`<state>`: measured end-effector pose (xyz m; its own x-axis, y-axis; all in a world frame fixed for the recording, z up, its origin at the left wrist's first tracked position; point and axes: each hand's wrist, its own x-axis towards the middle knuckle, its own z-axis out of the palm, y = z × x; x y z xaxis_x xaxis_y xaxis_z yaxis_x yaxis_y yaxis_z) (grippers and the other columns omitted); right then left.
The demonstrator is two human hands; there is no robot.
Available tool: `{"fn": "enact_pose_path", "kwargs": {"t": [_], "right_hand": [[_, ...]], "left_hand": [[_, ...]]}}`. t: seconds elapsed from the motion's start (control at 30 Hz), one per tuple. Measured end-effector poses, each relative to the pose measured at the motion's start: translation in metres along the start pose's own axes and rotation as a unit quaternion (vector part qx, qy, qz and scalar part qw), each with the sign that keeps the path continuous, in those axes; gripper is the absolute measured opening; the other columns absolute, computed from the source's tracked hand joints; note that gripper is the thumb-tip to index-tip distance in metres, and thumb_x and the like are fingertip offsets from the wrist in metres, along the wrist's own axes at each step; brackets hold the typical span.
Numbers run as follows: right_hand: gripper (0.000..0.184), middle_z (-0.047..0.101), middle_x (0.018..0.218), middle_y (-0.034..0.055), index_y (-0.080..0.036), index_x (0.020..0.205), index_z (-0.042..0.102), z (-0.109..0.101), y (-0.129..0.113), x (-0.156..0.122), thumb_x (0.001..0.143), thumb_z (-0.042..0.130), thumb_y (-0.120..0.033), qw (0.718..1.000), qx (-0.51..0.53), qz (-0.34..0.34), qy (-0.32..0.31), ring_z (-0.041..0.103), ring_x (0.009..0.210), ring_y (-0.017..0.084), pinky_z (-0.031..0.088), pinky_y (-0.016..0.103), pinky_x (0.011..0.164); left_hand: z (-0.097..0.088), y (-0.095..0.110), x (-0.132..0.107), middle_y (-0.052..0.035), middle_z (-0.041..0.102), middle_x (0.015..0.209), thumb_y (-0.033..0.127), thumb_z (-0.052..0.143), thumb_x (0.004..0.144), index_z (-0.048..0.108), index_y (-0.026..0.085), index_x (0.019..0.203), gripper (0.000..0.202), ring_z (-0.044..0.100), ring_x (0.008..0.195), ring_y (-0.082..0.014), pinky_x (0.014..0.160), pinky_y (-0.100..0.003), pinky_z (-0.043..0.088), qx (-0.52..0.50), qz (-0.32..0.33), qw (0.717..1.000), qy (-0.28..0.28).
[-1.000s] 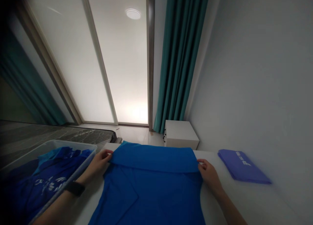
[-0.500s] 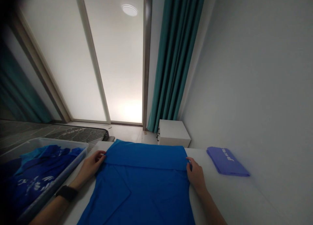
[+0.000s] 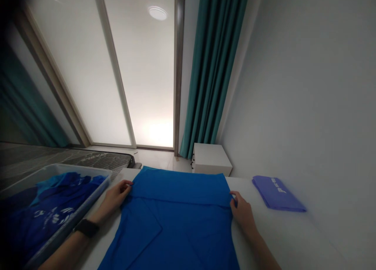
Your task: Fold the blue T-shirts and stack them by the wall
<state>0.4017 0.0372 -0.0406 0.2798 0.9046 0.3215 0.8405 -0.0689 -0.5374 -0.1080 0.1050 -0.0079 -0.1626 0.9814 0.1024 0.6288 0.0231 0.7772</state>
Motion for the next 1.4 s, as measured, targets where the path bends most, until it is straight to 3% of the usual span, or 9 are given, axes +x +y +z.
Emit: {"fn": "enact_pose_path", "kwargs": {"t": [0.37,0.6,0.83,1.07,1.2,1.4], "right_hand": [[0.041,0.067,0.076,0.0052,-0.022,0.107,0.061,0.011,0.013,-0.006,0.083,0.034,-0.041,0.996,-0.08,-0.037,0.002,0.065,0.072,0.025,0.046,0.038,0.073],[0.039,0.067,0.075,0.005,-0.023,0.103,0.062,0.004,0.003,-0.008,0.08,0.037,-0.043,1.0,-0.017,-0.013,0.013,0.064,0.069,0.024,0.047,0.036,0.07],[0.032,0.071,0.076,0.0057,-0.025,0.086,0.059,-0.009,-0.002,-0.012,0.081,0.042,-0.051,0.996,0.083,0.033,-0.028,0.066,0.07,0.024,0.048,0.034,0.066],[0.029,0.063,0.065,0.0023,-0.023,0.082,0.06,-0.006,0.001,-0.011,0.076,0.044,-0.046,0.999,0.026,0.008,-0.021,0.061,0.061,0.022,0.044,0.033,0.062],[0.029,0.063,0.067,0.0028,-0.023,0.084,0.061,-0.004,0.004,-0.012,0.077,0.043,-0.045,1.0,0.001,-0.004,-0.009,0.061,0.063,0.021,0.043,0.033,0.063],[0.035,0.066,0.073,0.0047,-0.023,0.088,0.061,-0.003,0.01,-0.009,0.079,0.04,-0.049,1.0,0.013,0.007,0.005,0.062,0.066,0.022,0.046,0.034,0.065]], "left_hand": [[0.002,-0.005,-0.006,0.0001,0.071,0.073,0.039,0.053,0.077,0.065,0.024,0.094,0.025,0.065,0.066,-0.0214,0.063,-0.028,0.038,0.097,0.058,0.993,0.032],[0.0,-0.005,-0.006,-0.0013,0.072,0.078,0.045,0.047,0.081,0.062,0.023,0.101,0.033,0.068,0.07,-0.0223,0.064,-0.028,0.041,0.131,0.046,0.99,0.016],[-0.002,-0.008,-0.003,-0.0009,0.073,0.08,0.048,0.045,0.078,0.063,0.023,0.099,0.037,0.068,0.072,-0.0215,0.064,-0.027,0.043,0.132,0.031,0.991,0.012],[-0.002,-0.006,-0.003,0.0007,0.073,0.08,0.045,0.048,0.078,0.063,0.023,0.098,0.033,0.068,0.071,-0.0194,0.062,-0.026,0.043,0.155,0.034,0.987,0.003],[-0.002,-0.005,-0.006,-0.0003,0.072,0.079,0.045,0.051,0.077,0.062,0.022,0.099,0.034,0.067,0.072,-0.0203,0.063,-0.027,0.044,0.134,0.028,0.991,0.012],[-0.001,-0.009,-0.01,-0.0038,0.07,0.078,0.052,0.051,0.075,0.06,0.019,0.092,0.038,0.065,0.07,-0.0212,0.063,-0.029,0.048,0.017,0.022,0.999,0.031]]}}
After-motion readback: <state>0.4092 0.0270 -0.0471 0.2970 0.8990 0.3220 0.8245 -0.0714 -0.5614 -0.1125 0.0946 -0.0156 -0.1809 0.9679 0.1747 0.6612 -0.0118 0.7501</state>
